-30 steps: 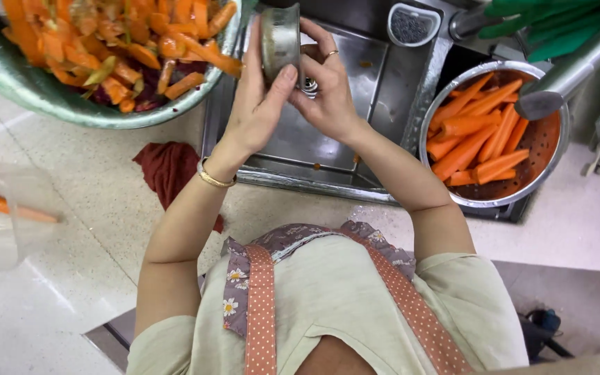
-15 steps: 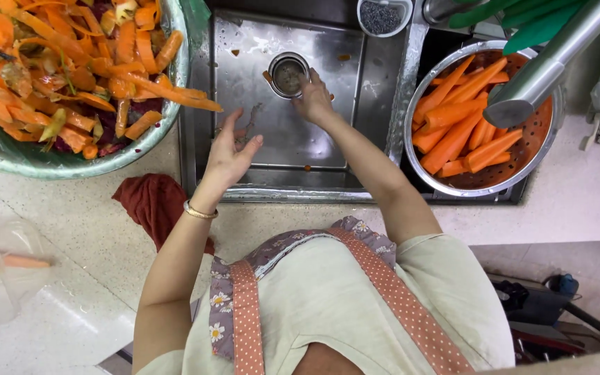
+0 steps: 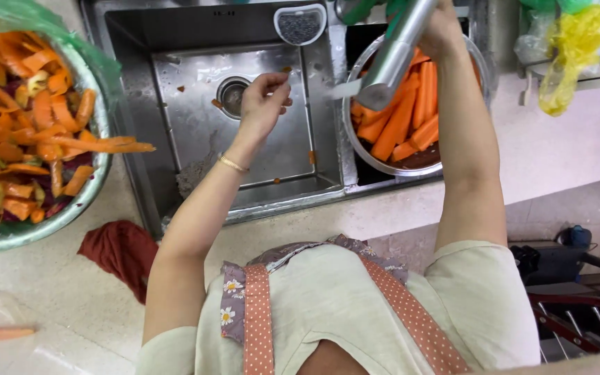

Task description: Peeling carrots, discarding peelings, washing carrots in a colander, and placing them into a plastic storage container.

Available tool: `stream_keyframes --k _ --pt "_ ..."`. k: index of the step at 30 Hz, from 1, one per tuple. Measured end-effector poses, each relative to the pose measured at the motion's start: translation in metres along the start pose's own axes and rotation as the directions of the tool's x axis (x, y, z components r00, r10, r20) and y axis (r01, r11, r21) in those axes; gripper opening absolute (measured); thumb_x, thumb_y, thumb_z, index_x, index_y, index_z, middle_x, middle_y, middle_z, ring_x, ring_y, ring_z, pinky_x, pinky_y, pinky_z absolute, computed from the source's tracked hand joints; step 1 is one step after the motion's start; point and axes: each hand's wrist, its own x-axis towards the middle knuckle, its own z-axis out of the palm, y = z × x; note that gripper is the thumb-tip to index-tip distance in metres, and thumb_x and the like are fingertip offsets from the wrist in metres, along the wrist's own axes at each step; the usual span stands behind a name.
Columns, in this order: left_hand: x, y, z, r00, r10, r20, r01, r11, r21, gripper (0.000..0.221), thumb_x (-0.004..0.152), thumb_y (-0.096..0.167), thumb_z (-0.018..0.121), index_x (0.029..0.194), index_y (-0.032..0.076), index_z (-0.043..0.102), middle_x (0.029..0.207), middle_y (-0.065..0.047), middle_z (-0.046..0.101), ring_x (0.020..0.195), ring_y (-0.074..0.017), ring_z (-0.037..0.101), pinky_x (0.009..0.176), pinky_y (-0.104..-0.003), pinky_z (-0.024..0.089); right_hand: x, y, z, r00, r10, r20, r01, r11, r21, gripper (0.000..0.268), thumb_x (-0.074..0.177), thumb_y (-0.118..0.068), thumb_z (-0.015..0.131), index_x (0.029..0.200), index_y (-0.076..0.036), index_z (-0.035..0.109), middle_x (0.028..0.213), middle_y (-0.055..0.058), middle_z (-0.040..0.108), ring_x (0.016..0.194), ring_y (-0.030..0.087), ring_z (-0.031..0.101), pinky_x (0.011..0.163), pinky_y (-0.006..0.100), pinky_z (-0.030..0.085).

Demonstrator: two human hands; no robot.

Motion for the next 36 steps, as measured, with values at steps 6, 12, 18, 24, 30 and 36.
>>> stream_keyframes --k 6,12,18,24,30,36 --pt "0.054 0.048 0.103 0.992 -0.017 0.121 0.076 0.862 -0.501 0.03 0.1 0.019 0.066 0.124 0.0 0.065 0.101 -0.008 0.073 0.084 -0.0181 0.071 0.07 -0.028 0.057 -0.105 -0.008 -0.054 0.798 -0.481 -0.362 -0.014 0.586 -0.81 0.025 0.102 -0.013 0.076 0.122 0.001 0.07 0.1 0.009 0.072 0.086 0.021 0.071 0.08 0.031 0.06" --pt "0.079 0.017 0.14 0.932 0.082 0.352 0.19 0.716 -0.672 0.058 0.098 0.041 0.059 0.141 0.003 0.054 0.11 -0.014 0.071 0.088 -0.025 0.07 0.066 -0.037 0.053 -0.251 0.024 -0.095 0.715 0.034 -0.699 -0.579 0.589 -0.564 0.042 0.099 -0.033 0.081 0.118 0.003 0.07 0.091 0.011 0.069 0.083 0.018 0.062 0.075 0.036 0.051" --pt "0.147 -0.152 0.17 0.79 0.56 0.249 -0.608 0.664 0.435 0.088 0.098 0.021 0.082 0.155 -0.018 0.027 0.144 -0.042 0.04 0.132 -0.0515 0.039 0.11 -0.057 0.038 -0.296 0.051 -0.056 0.743 0.139 -0.654 -0.419 0.859 -0.294 0.02 0.086 -0.012 0.07 0.099 0.003 0.076 0.084 0.005 0.073 0.072 0.013 0.066 0.064 0.031 0.053" --pt "0.006 -0.016 0.108 0.997 0.049 0.054 -0.059 0.977 0.203 0.042 0.096 0.031 0.068 0.118 -0.004 0.064 0.102 -0.013 0.067 0.096 -0.0219 0.063 0.085 -0.038 0.053 -0.315 -0.014 0.006 0.739 -0.051 -0.672 -0.42 0.744 -0.519 0.014 0.082 -0.008 0.069 0.091 0.003 0.074 0.075 0.007 0.068 0.07 0.018 0.065 0.065 0.036 0.052" --pt "-0.075 0.0 -0.053 0.979 0.046 -0.198 0.036 0.921 0.388 0.029 0.108 0.027 0.063 0.104 -0.002 0.064 0.081 -0.011 0.06 0.073 -0.0191 0.053 0.067 -0.039 0.044 -0.252 0.015 0.095 0.909 0.285 -0.303 -0.412 0.521 -0.747 0.044 0.092 -0.03 0.072 0.071 0.008 0.065 0.06 0.019 0.06 0.057 0.033 0.062 0.056 0.046 0.049" --pt "-0.085 -0.094 -0.167 0.885 -0.137 -0.444 0.417 0.654 0.63 0.035 0.101 0.027 0.073 0.118 -0.003 0.065 0.105 -0.021 0.072 0.093 -0.0321 0.067 0.085 -0.042 0.051 -0.136 0.145 0.203 0.948 0.265 -0.175 -0.309 0.635 -0.708 0.028 0.084 -0.024 0.072 0.086 0.004 0.07 0.084 0.027 0.068 0.084 0.044 0.069 0.074 0.051 0.056"
